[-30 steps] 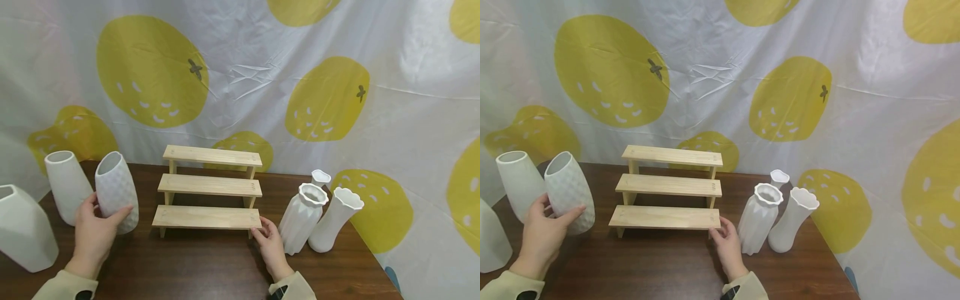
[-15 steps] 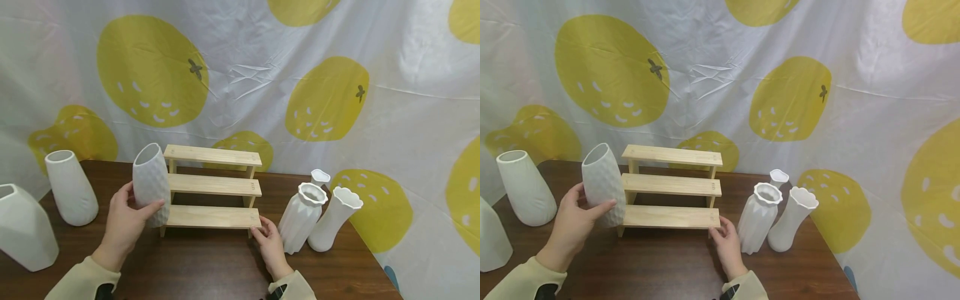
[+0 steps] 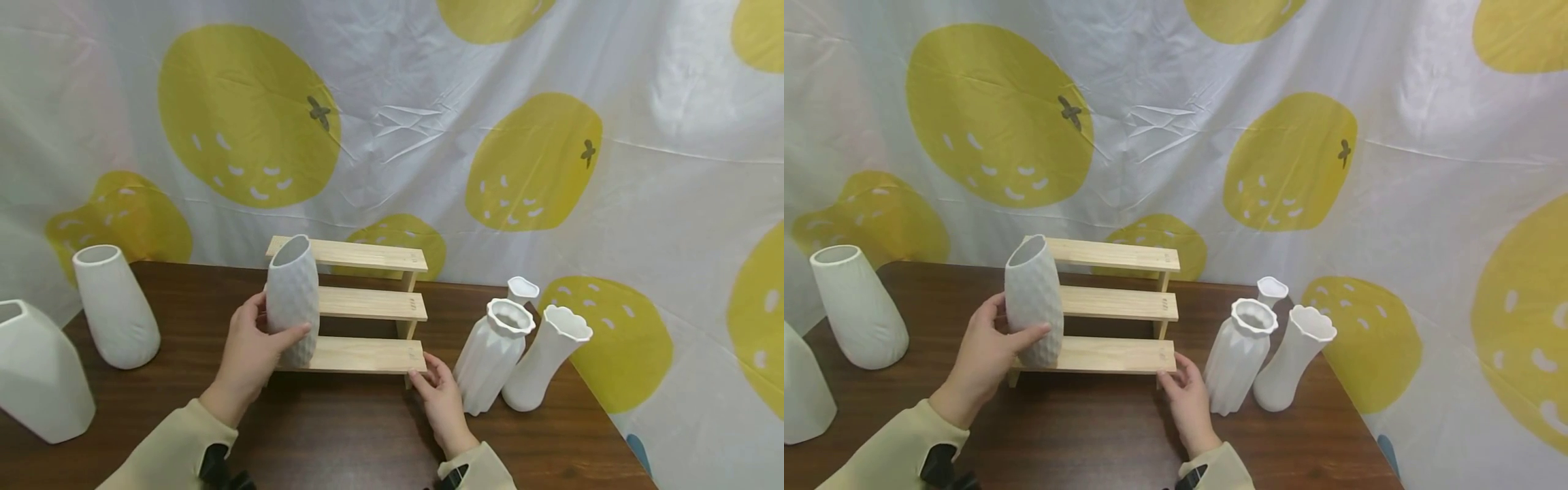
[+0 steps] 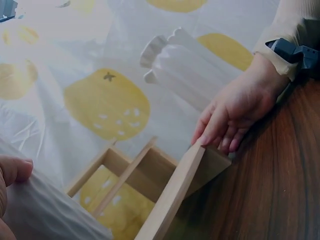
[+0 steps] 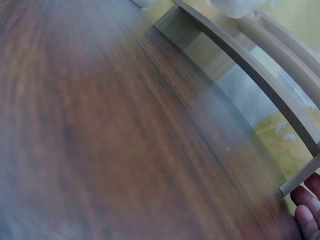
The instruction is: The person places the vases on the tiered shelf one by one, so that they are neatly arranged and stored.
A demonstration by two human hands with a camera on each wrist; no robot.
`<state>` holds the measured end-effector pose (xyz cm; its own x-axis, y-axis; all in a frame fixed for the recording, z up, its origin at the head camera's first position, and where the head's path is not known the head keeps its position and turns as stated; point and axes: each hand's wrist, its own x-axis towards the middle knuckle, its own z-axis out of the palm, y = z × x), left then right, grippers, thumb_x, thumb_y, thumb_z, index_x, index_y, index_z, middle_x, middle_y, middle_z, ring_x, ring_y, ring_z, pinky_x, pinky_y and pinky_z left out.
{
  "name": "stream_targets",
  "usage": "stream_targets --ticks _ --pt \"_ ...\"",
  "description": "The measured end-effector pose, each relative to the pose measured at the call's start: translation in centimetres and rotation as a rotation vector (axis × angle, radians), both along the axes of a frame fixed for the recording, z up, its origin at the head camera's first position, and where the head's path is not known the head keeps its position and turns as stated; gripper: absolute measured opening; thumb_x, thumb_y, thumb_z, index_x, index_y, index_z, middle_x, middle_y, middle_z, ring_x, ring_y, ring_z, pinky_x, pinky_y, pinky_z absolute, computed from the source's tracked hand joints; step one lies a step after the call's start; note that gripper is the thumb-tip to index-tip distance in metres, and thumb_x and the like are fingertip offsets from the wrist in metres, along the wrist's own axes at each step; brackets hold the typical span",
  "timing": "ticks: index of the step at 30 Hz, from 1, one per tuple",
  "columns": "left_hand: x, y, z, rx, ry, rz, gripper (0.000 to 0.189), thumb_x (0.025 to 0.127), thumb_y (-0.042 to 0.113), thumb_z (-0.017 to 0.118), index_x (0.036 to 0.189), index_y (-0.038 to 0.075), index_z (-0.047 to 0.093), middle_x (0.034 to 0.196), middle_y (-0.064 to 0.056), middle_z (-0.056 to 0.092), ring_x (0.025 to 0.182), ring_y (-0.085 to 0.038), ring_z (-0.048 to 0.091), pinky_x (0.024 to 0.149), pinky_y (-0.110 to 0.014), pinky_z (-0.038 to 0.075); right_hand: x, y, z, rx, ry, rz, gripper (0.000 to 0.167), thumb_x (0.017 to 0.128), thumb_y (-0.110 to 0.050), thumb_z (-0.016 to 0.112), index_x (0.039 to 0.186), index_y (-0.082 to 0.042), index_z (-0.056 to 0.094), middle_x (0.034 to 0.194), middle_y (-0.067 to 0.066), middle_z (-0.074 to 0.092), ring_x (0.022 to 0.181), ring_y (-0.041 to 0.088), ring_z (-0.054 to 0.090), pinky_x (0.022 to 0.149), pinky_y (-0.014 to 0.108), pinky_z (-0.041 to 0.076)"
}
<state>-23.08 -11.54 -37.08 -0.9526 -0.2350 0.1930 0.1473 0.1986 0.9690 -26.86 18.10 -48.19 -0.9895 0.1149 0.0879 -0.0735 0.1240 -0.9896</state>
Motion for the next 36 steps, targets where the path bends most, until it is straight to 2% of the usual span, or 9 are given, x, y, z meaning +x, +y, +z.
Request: stream_targets --ticks 4,10,17,22,36 --pt "-0.6 0.8 -0.4 0.010 -0.009 -0.023 0.084 0.075 0.027 0.085 0.141 0.005 0.038 0.134 -0.015 0.036 0.116 -0.030 0.043 0.094 -0.049 0.042 0.0 0.0 0.0 -0.009 0.005 0.004 0.053 0.092 -0.017 0.067 0.138 -0.002 0.045 0.116 0.015 0.063 0.099 0.015 0.060 0.080 0.026 0.047" --pt "-1.3 1.7 -1.0 0.012 0.012 -0.044 0.078 0.075 0.024 0.085 0.138 0.006 0.041 0.129 -0.014 0.043 0.114 -0.030 0.047 0.093 -0.050 0.044 0.1 0.1 -0.1 0.003 0.013 0.006 0.053 0.092 -0.019 0.067 0.137 -0.001 0.045 0.115 0.015 0.064 0.098 0.015 0.060 0.080 0.026 0.047" --pt "-1.9 2.3 -1.6 -0.003 -0.006 -0.024 0.083 0.074 0.026 0.085 0.139 0.006 0.040 0.130 -0.016 0.039 0.116 -0.030 0.044 0.095 -0.049 0.042 0.0 0.1 -0.2 0.003 0.018 0.009 0.053 0.091 -0.018 0.068 0.136 -0.001 0.046 0.117 0.016 0.063 0.099 0.015 0.059 0.081 0.026 0.046" --pt "-2.1 2.5 -1.9 -0.004 -0.031 -0.019 0.084 0.074 0.027 0.085 0.141 0.006 0.038 0.130 -0.016 0.038 0.115 -0.030 0.044 0.096 -0.050 0.042 0.0 0.1 -0.1 0.001 0.015 0.007 0.053 0.092 -0.018 0.067 0.137 -0.001 0.045 0.120 0.016 0.062 0.102 0.017 0.059 0.082 0.025 0.046" --pt "-2.6 2.8 -2.4 -0.005 -0.041 -0.021 0.086 0.073 0.028 0.086 0.141 0.007 0.037 0.133 -0.015 0.036 0.116 -0.031 0.045 0.097 -0.051 0.042 0.0 0.1 -0.2 0.001 0.017 0.006 0.052 0.091 -0.017 0.068 0.136 -0.001 0.046 0.118 0.016 0.063 0.101 0.016 0.059 0.081 0.025 0.047"
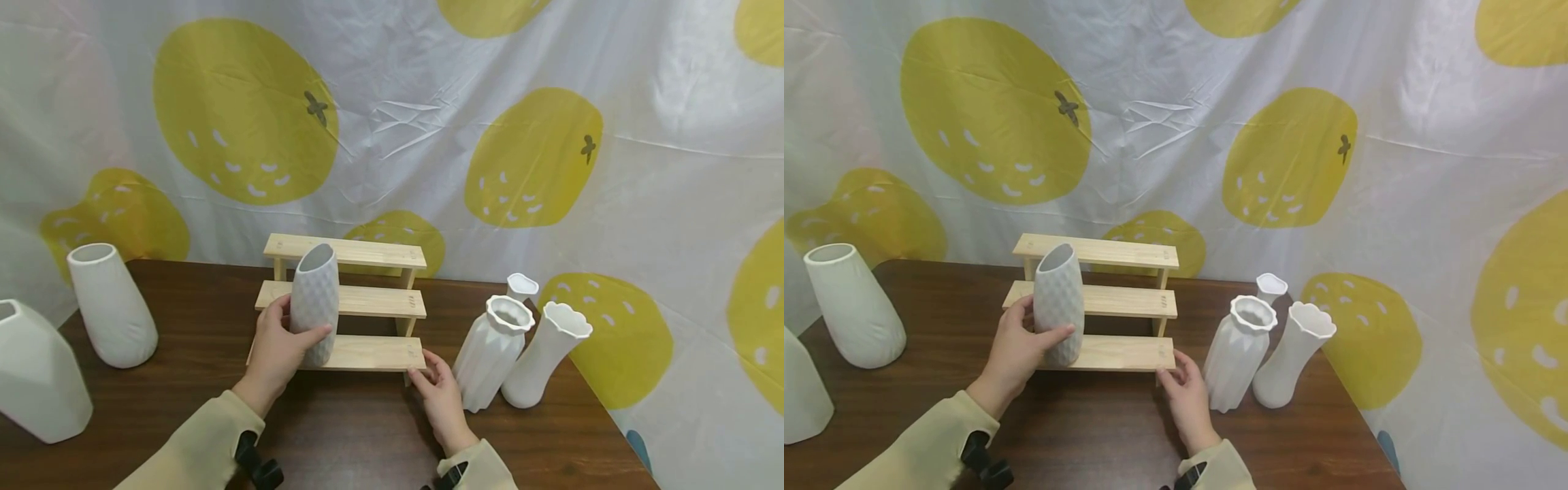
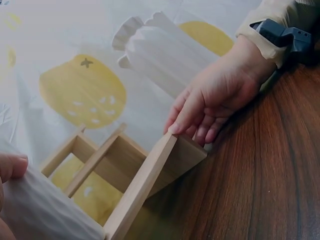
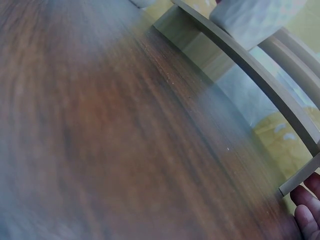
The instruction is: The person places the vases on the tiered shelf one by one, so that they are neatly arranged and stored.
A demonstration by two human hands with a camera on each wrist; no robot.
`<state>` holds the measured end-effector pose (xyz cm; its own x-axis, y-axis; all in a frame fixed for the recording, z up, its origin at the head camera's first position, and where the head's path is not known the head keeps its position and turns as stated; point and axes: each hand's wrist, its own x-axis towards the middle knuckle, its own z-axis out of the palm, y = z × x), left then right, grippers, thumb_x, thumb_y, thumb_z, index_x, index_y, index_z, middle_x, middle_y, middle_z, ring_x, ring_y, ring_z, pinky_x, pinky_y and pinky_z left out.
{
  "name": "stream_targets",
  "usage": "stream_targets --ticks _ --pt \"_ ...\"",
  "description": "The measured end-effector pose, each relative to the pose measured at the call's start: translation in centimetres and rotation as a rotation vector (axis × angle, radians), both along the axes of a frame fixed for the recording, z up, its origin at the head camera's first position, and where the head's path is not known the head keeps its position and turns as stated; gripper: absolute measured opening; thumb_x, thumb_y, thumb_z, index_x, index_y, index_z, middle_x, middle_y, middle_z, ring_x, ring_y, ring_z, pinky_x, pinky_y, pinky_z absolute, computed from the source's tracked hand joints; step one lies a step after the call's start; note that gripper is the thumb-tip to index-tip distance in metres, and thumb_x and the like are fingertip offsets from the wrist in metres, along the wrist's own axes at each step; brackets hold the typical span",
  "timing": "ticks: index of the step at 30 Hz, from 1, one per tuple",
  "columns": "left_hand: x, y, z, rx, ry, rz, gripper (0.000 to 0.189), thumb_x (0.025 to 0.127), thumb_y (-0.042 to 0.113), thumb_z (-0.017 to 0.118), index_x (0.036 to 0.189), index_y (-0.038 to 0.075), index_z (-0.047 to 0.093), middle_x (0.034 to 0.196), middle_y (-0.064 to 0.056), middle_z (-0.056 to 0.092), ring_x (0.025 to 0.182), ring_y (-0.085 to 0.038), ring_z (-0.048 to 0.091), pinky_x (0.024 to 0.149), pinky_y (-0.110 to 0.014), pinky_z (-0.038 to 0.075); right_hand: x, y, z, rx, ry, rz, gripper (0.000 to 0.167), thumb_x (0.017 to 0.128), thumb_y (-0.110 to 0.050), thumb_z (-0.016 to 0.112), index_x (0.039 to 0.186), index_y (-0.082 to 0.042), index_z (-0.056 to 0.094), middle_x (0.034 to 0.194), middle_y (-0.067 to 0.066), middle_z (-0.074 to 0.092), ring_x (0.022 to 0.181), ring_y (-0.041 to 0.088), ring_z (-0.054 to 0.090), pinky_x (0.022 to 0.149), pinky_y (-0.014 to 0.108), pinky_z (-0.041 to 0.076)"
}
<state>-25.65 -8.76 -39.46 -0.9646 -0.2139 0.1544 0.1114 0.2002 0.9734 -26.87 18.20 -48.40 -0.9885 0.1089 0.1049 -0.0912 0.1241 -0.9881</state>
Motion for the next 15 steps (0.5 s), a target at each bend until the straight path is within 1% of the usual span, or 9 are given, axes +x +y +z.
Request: stream_targets --ticks 9,15 --pt "-0.16 -0.04 -0.24 -0.006 0.004 0.001 0.086 0.073 0.028 0.086 0.141 0.008 0.037 0.134 -0.016 0.035 0.117 -0.031 0.045 0.097 -0.053 0.041 -0.03 0.00 -0.01 0.006 -0.001 -0.005 0.053 0.091 -0.019 0.068 0.136 -0.001 0.047 0.116 0.015 0.063 0.099 0.015 0.059 0.080 0.025 0.047" --pt "-0.13 -0.04 -0.26 -0.019 0.002 0.002 0.086 0.074 0.028 0.086 0.142 0.009 0.036 0.134 -0.015 0.035 0.117 -0.031 0.044 0.098 -0.053 0.040 0.04 -0.03 0.05 -0.005 -0.001 -0.007 0.052 0.090 -0.016 0.069 0.135 -0.001 0.047 0.114 0.015 0.064 0.097 0.015 0.060 0.078 0.025 0.047"
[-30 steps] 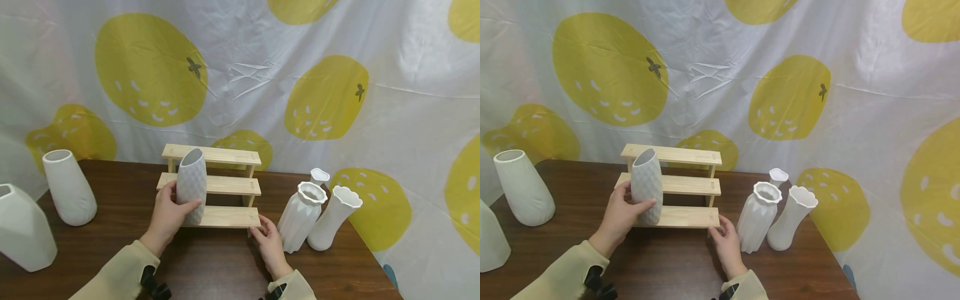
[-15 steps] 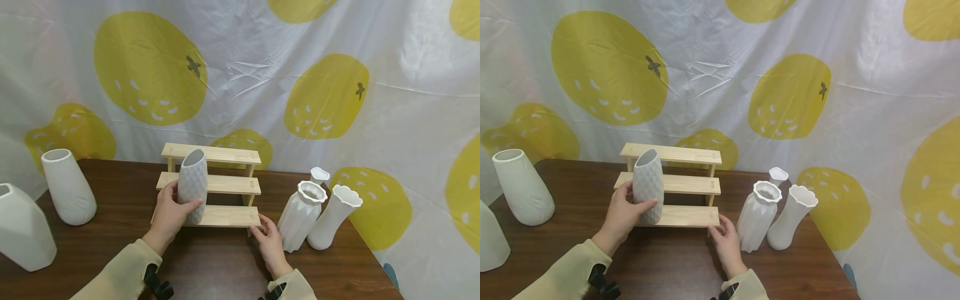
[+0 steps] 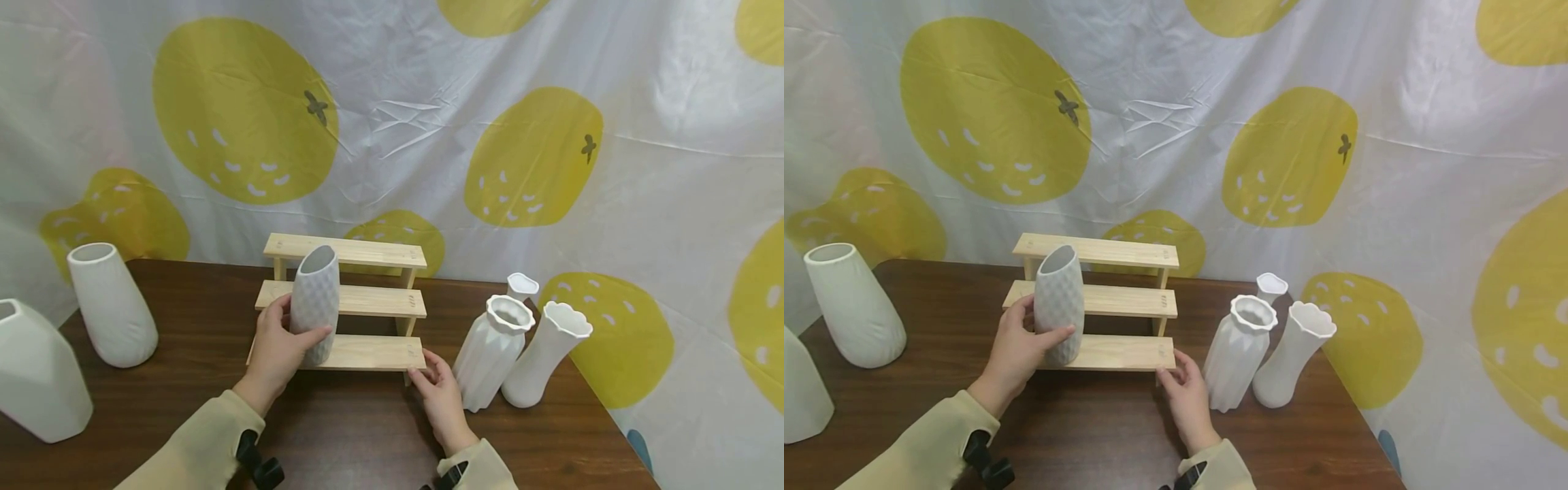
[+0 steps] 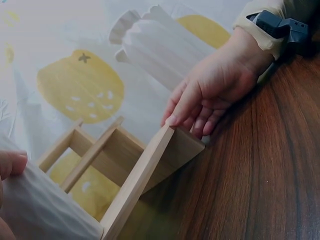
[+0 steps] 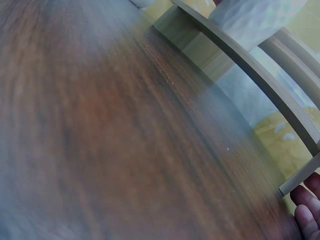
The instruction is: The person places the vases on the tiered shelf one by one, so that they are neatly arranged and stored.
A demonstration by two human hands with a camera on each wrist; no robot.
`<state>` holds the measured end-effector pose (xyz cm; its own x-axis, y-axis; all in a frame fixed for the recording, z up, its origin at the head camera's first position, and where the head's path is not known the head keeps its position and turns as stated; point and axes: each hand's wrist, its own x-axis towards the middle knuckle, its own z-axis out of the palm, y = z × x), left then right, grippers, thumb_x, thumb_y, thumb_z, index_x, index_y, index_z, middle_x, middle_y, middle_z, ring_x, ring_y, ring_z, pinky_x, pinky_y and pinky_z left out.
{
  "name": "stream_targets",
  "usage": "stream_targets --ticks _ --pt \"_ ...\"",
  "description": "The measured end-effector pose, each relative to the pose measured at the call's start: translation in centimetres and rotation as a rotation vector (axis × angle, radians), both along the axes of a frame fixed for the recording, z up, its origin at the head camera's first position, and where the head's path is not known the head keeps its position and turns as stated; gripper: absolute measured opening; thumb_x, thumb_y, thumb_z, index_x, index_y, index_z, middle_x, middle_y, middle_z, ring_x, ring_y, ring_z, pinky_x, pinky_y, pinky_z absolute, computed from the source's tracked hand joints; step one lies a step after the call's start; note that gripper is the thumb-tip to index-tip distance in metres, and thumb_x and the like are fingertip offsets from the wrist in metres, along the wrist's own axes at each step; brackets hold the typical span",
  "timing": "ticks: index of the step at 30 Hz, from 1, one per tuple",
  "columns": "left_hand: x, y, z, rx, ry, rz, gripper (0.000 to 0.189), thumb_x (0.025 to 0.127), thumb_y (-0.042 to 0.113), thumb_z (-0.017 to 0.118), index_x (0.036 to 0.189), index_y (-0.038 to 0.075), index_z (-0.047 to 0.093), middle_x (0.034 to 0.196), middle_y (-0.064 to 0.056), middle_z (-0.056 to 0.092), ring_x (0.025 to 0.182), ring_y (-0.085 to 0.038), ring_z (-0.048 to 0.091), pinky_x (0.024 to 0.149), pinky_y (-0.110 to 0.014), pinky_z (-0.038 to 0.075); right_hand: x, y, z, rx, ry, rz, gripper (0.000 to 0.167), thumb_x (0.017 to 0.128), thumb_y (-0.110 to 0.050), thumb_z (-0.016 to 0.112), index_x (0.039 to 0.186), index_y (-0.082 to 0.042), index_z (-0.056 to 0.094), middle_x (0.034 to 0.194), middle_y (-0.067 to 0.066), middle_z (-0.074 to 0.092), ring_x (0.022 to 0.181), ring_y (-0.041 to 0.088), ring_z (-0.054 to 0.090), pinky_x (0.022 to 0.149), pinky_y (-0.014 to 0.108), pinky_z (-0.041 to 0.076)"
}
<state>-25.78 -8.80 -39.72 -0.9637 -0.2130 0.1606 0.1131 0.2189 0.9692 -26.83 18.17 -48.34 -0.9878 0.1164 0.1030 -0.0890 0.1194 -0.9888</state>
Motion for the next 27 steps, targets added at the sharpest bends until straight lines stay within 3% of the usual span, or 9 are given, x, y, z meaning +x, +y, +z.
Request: stream_targets --ticks 10,16,22,27 --pt "0.0 0.3 -0.2 -0.012 0.021 0.034 0.087 0.072 0.031 0.086 0.141 0.008 0.037 0.131 -0.015 0.037 0.116 -0.030 0.044 0.098 -0.053 0.040 0.0 -0.1 0.1 0.013 -0.011 0.002 0.052 0.092 -0.018 0.067 0.136 -0.001 0.046 0.117 0.016 0.063 0.100 0.017 0.060 0.080 0.026 0.047" --pt "0.2 1.1 -0.3 -0.025 0.051 0.102 0.084 0.071 0.030 0.087 0.137 0.008 0.040 0.129 -0.015 0.039 0.114 -0.029 0.043 0.097 -0.050 0.040 0.0 0.0 0.2 0.012 -0.013 -0.002 0.052 0.092 -0.018 0.067 0.136 -0.002 0.046 0.118 0.017 0.063 0.101 0.018 0.060 0.080 0.025 0.047" --pt "0.6 1.8 -0.4 -0.059 0.039 0.158 0.085 0.071 0.035 0.086 0.138 0.009 0.040 0.132 -0.015 0.038 0.117 -0.030 0.040 0.098 -0.051 0.037 0.1 0.0 0.2 0.021 -0.016 0.002 0.053 0.092 -0.020 0.067 0.137 -0.002 0.046 0.115 0.016 0.064 0.099 0.016 0.060 0.079 0.026 0.047" --pt "0.7 1.9 -0.5 -0.063 0.038 0.159 0.085 0.072 0.035 0.085 0.139 0.011 0.038 0.133 -0.014 0.036 0.118 -0.030 0.040 0.099 -0.052 0.037 0.2 0.0 0.2 0.025 -0.005 0.001 0.052 0.091 -0.018 0.068 0.136 -0.002 0.047 0.111 0.014 0.066 0.096 0.015 0.060 0.080 0.026 0.046"
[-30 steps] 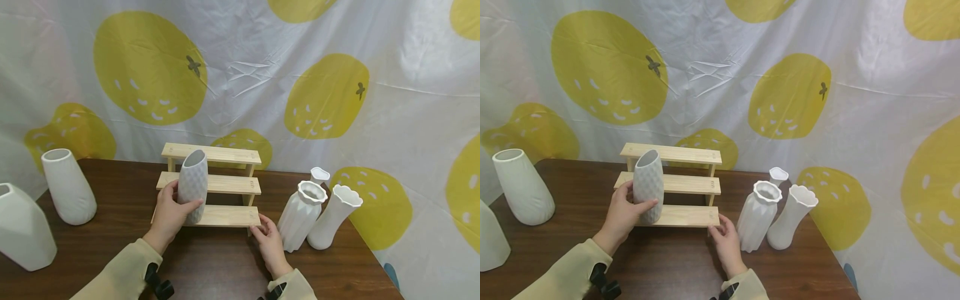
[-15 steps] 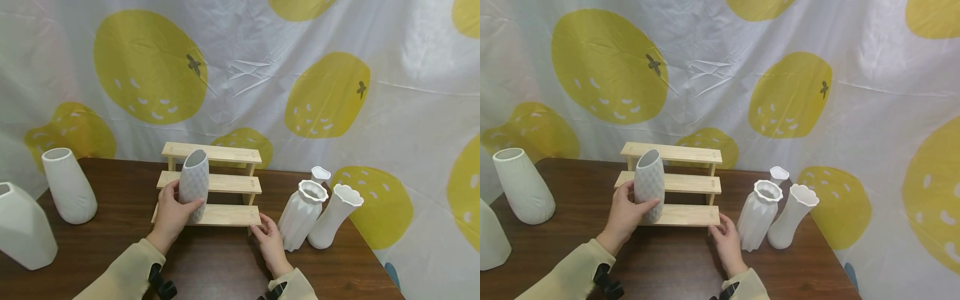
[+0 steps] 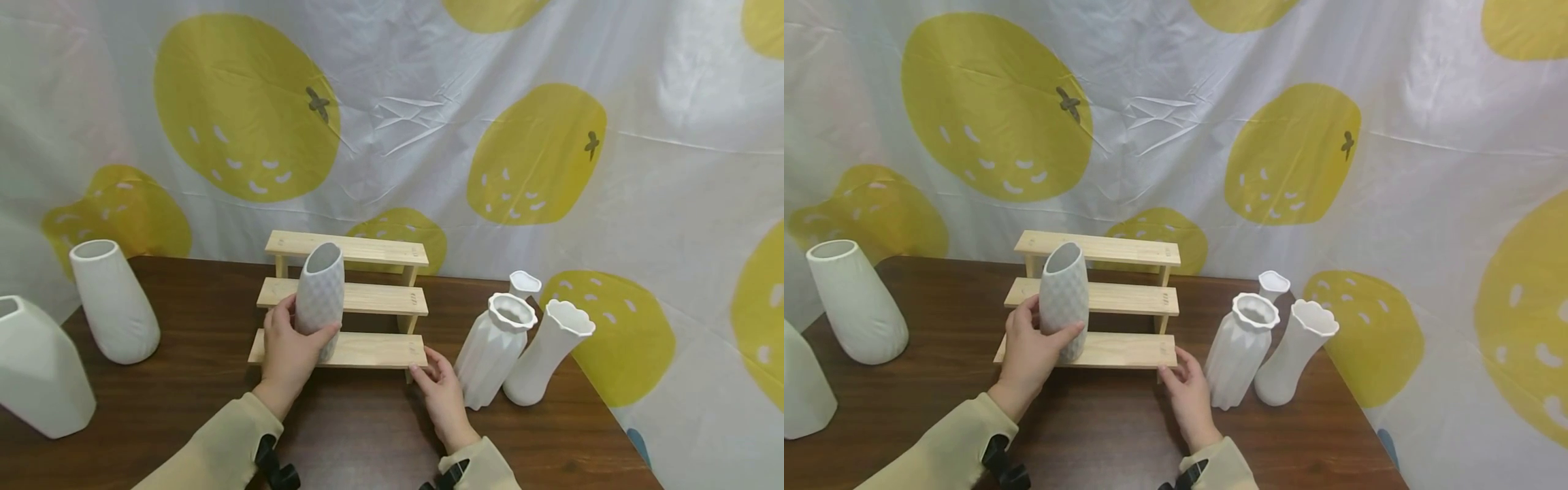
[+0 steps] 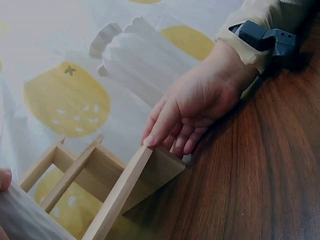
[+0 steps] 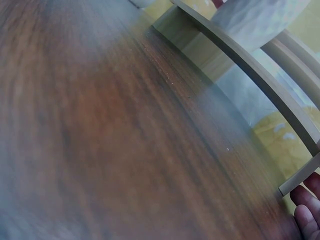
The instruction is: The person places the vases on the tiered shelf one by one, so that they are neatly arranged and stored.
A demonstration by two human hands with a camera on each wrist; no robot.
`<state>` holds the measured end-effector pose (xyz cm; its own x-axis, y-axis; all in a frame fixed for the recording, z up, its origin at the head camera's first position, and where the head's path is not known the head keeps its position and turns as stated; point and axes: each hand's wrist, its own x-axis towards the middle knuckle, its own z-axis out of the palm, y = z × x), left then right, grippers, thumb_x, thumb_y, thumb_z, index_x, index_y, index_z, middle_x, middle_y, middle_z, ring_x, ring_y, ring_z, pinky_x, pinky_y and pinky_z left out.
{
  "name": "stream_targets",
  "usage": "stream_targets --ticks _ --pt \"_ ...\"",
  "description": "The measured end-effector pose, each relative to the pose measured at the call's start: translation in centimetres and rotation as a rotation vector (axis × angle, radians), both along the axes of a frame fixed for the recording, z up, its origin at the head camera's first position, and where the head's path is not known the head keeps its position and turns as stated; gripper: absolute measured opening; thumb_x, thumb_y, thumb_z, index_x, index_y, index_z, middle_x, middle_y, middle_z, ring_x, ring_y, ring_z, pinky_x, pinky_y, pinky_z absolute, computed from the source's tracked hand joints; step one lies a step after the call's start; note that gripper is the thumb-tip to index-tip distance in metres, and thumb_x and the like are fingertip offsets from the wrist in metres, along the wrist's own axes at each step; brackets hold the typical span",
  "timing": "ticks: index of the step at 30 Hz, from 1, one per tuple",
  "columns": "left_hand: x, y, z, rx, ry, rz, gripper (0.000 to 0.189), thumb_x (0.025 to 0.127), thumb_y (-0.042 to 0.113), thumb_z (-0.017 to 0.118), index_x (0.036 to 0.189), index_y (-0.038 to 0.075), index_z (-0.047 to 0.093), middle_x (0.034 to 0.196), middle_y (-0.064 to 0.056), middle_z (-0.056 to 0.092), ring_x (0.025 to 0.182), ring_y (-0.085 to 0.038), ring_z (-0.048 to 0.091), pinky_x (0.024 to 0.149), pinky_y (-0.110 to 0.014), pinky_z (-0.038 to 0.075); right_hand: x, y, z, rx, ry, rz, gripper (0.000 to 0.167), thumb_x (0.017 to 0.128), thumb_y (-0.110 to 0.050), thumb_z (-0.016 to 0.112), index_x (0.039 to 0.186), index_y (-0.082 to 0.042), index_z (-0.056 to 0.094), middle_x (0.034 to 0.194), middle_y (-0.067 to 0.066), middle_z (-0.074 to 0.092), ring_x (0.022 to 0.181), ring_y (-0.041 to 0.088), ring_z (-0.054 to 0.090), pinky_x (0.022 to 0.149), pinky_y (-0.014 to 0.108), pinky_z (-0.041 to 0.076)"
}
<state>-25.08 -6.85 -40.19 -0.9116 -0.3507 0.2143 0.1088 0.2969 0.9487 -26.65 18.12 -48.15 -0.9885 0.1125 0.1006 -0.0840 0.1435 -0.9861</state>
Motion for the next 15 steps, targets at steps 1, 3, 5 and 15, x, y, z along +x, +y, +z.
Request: stream_targets --ticks 1,3,5,15 --pt "0.00 0.00 -0.02 0.002 -0.001 -0.004 0.085 0.072 0.035 0.085 0.139 0.011 0.038 0.133 -0.014 0.035 0.118 -0.030 0.040 0.099 -0.052 0.037 0.00 -0.02 0.00 0.002 0.002 -0.001 0.052 0.091 -0.018 0.068 0.136 -0.002 0.047 0.110 0.014 0.066 0.096 0.015 0.060 0.080 0.026 0.046" --pt "0.00 -0.01 -0.06 0.006 -0.004 -0.014 0.086 0.073 0.034 0.084 0.140 0.011 0.036 0.135 -0.014 0.034 0.119 -0.030 0.039 0.100 -0.052 0.036 -0.02 -0.01 -0.02 0.008 0.005 -0.003 0.052 0.091 -0.018 0.068 0.136 -0.002 0.047 0.109 0.013 0.066 0.096 0.015 0.060 0.081 0.027 0.046" --pt "0.03 -0.02 -0.06 0.009 -0.005 -0.023 0.087 0.073 0.034 0.084 0.141 0.011 0.035 0.136 -0.014 0.032 0.120 -0.030 0.038 0.100 -0.052 0.036 -0.08 -0.02 -0.02 0.005 0.000 -0.004 0.052 0.091 -0.018 0.068 0.136 -0.003 0.047 0.110 0.013 0.066 0.096 0.015 0.060 0.082 0.027 0.046" --pt "0.53 -0.55 0.16 0.067 -0.013 -0.055 0.092 0.073 0.035 0.085 0.144 0.009 0.032 0.137 -0.013 0.030 0.120 -0.029 0.036 0.099 -0.047 0.035 -0.08 0.00 -0.11 0.013 -0.001 -0.003 0.053 0.092 -0.021 0.067 0.137 -0.002 0.046 0.112 0.014 0.065 0.098 0.015 0.060 0.082 0.027 0.046"
